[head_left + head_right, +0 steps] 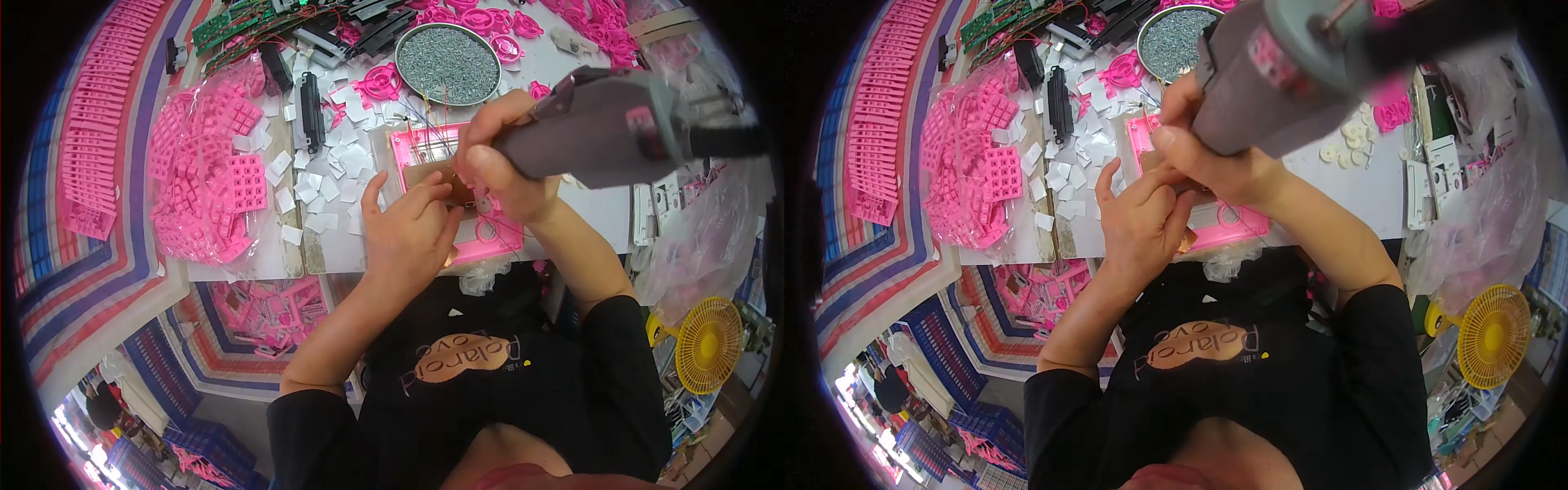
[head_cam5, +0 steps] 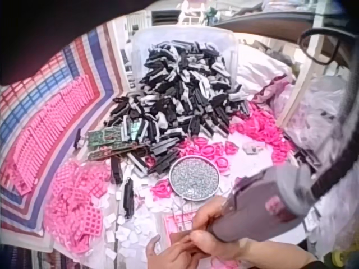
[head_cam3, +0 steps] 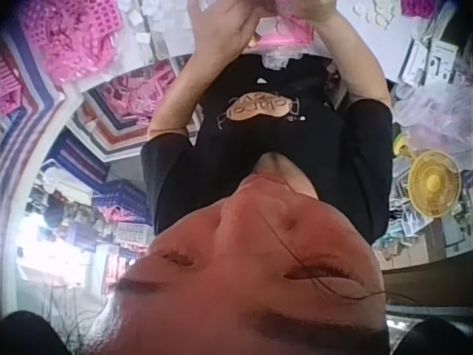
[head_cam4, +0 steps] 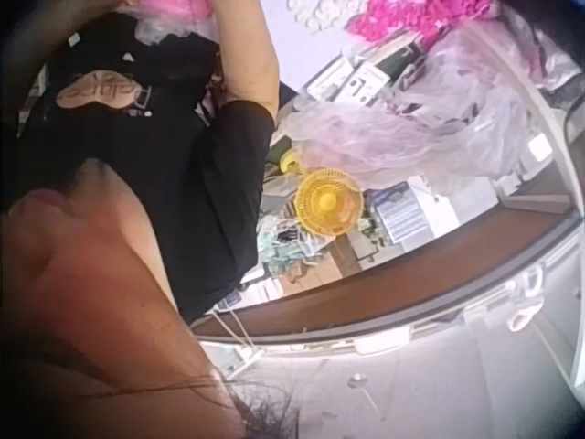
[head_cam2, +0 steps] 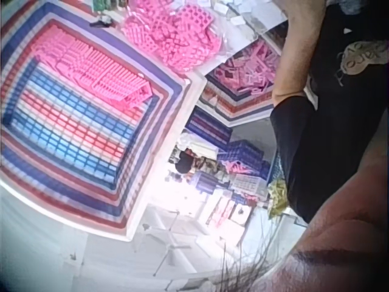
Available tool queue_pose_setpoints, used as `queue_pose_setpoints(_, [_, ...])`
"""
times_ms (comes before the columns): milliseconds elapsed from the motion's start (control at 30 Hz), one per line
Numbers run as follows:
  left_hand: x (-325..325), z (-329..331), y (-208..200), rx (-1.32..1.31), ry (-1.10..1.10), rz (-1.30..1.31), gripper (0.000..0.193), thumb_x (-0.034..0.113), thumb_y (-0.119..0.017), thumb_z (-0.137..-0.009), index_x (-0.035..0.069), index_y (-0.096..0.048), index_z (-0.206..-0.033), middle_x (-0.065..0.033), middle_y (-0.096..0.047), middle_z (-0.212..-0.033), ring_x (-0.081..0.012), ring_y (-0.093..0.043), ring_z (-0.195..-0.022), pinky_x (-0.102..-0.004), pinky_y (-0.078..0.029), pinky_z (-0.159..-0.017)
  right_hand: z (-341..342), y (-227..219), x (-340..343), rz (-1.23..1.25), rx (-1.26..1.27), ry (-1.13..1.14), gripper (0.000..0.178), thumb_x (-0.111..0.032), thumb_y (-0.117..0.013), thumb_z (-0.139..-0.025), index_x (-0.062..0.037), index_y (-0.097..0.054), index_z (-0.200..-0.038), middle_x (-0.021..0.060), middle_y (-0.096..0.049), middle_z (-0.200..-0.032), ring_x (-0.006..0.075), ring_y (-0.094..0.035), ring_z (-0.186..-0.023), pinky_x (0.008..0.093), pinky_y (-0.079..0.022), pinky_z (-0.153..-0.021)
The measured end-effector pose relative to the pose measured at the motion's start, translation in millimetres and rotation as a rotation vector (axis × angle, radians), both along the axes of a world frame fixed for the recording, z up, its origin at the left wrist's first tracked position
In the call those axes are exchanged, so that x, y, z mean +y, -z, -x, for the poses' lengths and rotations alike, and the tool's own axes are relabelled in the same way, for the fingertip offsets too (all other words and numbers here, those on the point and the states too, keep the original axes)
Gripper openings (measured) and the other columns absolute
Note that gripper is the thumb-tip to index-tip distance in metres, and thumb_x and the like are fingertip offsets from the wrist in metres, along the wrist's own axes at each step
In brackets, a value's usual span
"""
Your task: Assemble a pink electronic toy by inserting internal components and using a glue gun to secure parts.
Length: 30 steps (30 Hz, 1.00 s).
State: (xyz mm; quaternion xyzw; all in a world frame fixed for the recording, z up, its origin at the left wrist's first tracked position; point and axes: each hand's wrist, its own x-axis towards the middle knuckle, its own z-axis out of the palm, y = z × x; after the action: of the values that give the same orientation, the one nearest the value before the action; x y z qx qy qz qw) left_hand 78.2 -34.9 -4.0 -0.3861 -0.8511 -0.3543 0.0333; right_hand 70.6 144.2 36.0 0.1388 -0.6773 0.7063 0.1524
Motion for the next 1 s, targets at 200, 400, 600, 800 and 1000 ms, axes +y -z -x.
queue_pose_setpoints(200, [-1.7,-1.6,-0.6,-0.052,-0.002,-0.012,0.01,0.016,-0.073,-0.085,0.009,-0.065,-0.088,-0.0011,-0.07,-0.106,-0.0157,-0.065,-0.114,-0.0548,-0.027,-0.11,1.0,0.5,-3.5,-0.119,-0.027,-0.017,0.021,-0.009,-0.069,-0.089,-0.0028,-0.052,-0.098,0.0063,-0.059,-0.078,0.0088,-0.053,-0.064,0.0265,-0.043,-0.057])
queue_pose_setpoints(400, [-4.0,2.9,-0.7,-0.101,-0.024,-0.087,0.009,0.014,-0.072,-0.086,0.012,-0.067,-0.092,-0.001,-0.072,-0.106,-0.0174,-0.068,-0.107,-0.0616,-0.015,-0.116,3.5,-18.9,3.1,0.165,-0.028,-0.178,0.034,-0.014,-0.066,-0.092,-0.0012,-0.048,-0.118,0.0019,-0.049,-0.062,0.0106,-0.045,-0.05,0.0274,-0.043,-0.048])
queue_pose_setpoints(600, [-0.6,4.7,0.0,-0.118,-0.031,-0.167,0.009,0.012,-0.073,-0.085,0.013,-0.067,-0.092,0.0007,-0.074,-0.096,-0.019,-0.071,-0.095,-0.0642,-0.008,-0.118,-13.2,-24.5,-5.2,0.281,0.002,-0.224,0.038,-0.021,-0.068,-0.094,-0.0038,-0.045,-0.118,0.0013,-0.048,-0.06,0.0111,-0.044,-0.051,0.0277,-0.04,-0.047])
queue_pose_setpoints(800, [7.5,18.9,-25.8,-0.102,0.073,-0.073,0.014,0.017,-0.076,-0.081,0.013,-0.067,-0.09,-0.0009,-0.072,-0.097,-0.0206,-0.069,-0.096,-0.0644,-0.016,-0.115,-16.9,-20.1,9.1,0.318,0.017,-0.197,0.038,-0.019,-0.07,-0.091,-0.0022,-0.047,-0.116,0.0032,-0.052,-0.064,0.0112,-0.048,-0.054,0.0276,-0.042,-0.05])
queue_pose_setpoints(1000, [61.0,158.9,-19.4,0.211,-0.063,0.109,0.023,0.031,-0.075,-0.079,0.014,-0.077,-0.095,-0.0067,-0.068,-0.098,-0.0277,-0.061,-0.101,-0.0585,-0.037,-0.095,-7.1,-29.7,10.2,0.404,-0.038,-0.121,0.034,-0.007,-0.064,-0.089,0.0029,-0.049,-0.118,0.0058,-0.058,-0.069,0.0105,-0.054,-0.054,0.0275,-0.047,-0.052])
